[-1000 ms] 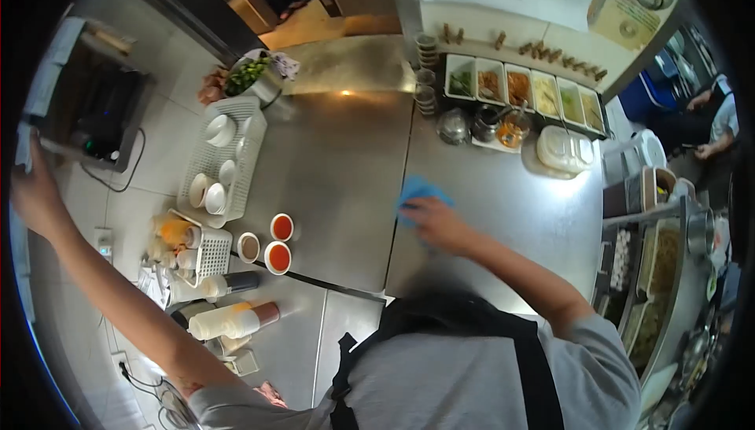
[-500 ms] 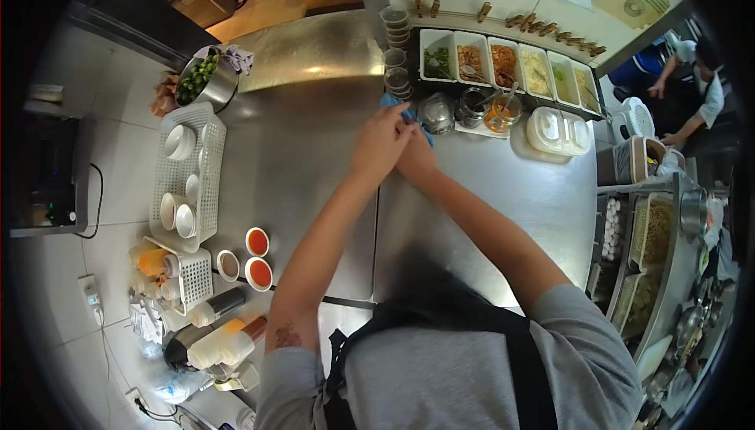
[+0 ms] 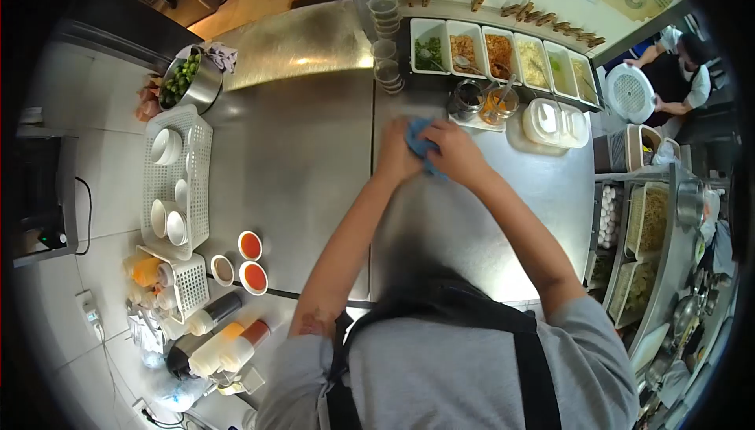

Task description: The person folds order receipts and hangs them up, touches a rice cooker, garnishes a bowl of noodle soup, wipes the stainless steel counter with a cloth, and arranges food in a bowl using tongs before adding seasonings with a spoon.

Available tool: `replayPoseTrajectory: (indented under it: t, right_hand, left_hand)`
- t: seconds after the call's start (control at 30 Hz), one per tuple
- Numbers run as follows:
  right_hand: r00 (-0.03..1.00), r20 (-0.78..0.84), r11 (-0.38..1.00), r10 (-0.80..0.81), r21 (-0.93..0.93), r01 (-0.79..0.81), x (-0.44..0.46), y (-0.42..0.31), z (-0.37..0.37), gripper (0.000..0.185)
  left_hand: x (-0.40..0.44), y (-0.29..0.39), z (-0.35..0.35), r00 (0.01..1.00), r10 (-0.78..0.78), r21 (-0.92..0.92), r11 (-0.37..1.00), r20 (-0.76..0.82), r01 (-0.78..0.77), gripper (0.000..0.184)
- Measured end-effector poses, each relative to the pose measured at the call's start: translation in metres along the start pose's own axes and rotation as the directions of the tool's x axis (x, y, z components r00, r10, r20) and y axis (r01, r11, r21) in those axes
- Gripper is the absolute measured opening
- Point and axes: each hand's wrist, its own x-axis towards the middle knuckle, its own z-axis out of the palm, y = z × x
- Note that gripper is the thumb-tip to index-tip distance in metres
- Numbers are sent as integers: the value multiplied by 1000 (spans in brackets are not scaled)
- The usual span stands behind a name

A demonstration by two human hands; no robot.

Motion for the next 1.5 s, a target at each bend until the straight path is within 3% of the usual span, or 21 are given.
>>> replayPoseTrajectory:
  t: [0.03, 0.13, 0.17, 0.27, 0.37, 0.47, 0.5, 0.57, 0.63, 0.7, 0.8, 0.9, 0.93, 0.97, 1.03, 1.13, 1.2, 1.27, 1.43, 1.47, 1.5]
  right_hand:
    - [931, 257, 955, 257, 82, -286, 5, -20, -27, 21]
    - [956, 5, 950, 294, 103, -293, 10, -26, -47, 20]
    - [957, -183, 973, 227, 85, -214, 23, -30, -45, 20]
    - [978, -210, 991, 1, -134, -30, 45, -5, 1, 21]
    - [969, -246, 945, -4, -318, -77, 44, 39, 78, 19]
    - [970, -112, 904, 215, -353, -241, 48, 24, 70, 22]
    - [945, 166, 905, 281, -372, -204, 50, 23, 61, 23]
    - [658, 658, 915, 366, -382, -127, 47, 22, 37, 25]
    - [853, 435, 948, 287, -255, -189, 43, 7, 19, 22]
    - [967, 171, 970, 190, -186, -158, 51, 0, 12, 30]
    - [986, -13, 985, -168, -44, 167, 79, 20, 46, 26]
    - [979, 97, 975, -181, -115, 192, 56, 21, 91, 25]
    - [891, 445, 988, -90, -74, 137, 49, 7, 82, 27]
    - [674, 739, 996, -8, -56, 73, 39, -4, 68, 28]
    - [275, 957, 995, -96, 96, 13, 22, -30, 29, 32]
    - [511, 852, 992, 111, -67, -103, 29, -33, -11, 28]
    - [880, 473, 992, -52, -74, 98, 41, 2, -7, 27]
    - [923, 361, 979, -133, -99, 180, 55, 25, 4, 29]
    - [992, 16, 973, -126, -193, 127, -44, 31, 15, 30]
    - [999, -47, 957, -20, -289, 5, -79, 33, -2, 29]
    - [971, -95, 944, 221, -229, -238, -116, 26, -30, 28]
  left_hand:
    - [-3, 7, -7, 1000, 4, 10, 1000, 14, -5, 63]
    - [-44, 33, -24, 998, -57, 14, 998, 8, 57, 66]
    - [-69, 38, -32, 994, -109, 5, 994, -17, 109, 68]
    - [-112, 48, -57, 968, -239, -57, 970, -82, 235, 71]
    - [-145, 52, -79, 941, -309, -76, 950, -135, 302, 70]
    - [-171, 51, -104, 915, -342, -22, 938, -214, 345, 70]
    - [-180, 52, -111, 897, -362, -17, 929, -255, 370, 70]
    - [-201, 51, -123, 856, -418, -36, 903, -306, 428, 70]
    - [-216, 49, -130, 804, -489, -94, 868, -337, 489, 70]
    - [-225, 46, -133, 777, -527, -115, 845, -344, 522, 73]
    - [-220, 49, -137, 791, -505, -65, 854, -346, 516, 75]
    - [-216, 49, -140, 775, -551, -109, 830, -310, 547, 75]
    - [-215, 46, -142, 761, -578, -145, 814, -295, 562, 74]
    - [-220, 40, -144, 743, -581, -185, 812, -332, 553, 71]
    - [-236, 26, -147, 700, -596, -271, 802, -392, 532, 66]
    - [-232, 43, -167, 641, -669, -322, 743, -376, 587, 67]
    - [-229, 33, -165, 674, -589, -217, 801, -445, 557, 69]
    - [-211, 34, -165, 740, -490, -8, 836, -460, 549, 69]
    - [-178, 42, -147, 810, -476, -233, 878, -343, 417, 68]
    - [-179, 40, -146, 821, -465, -257, 882, -330, 396, 68]
    - [-187, 36, -144, 807, -477, -288, 873, -347, 393, 70]
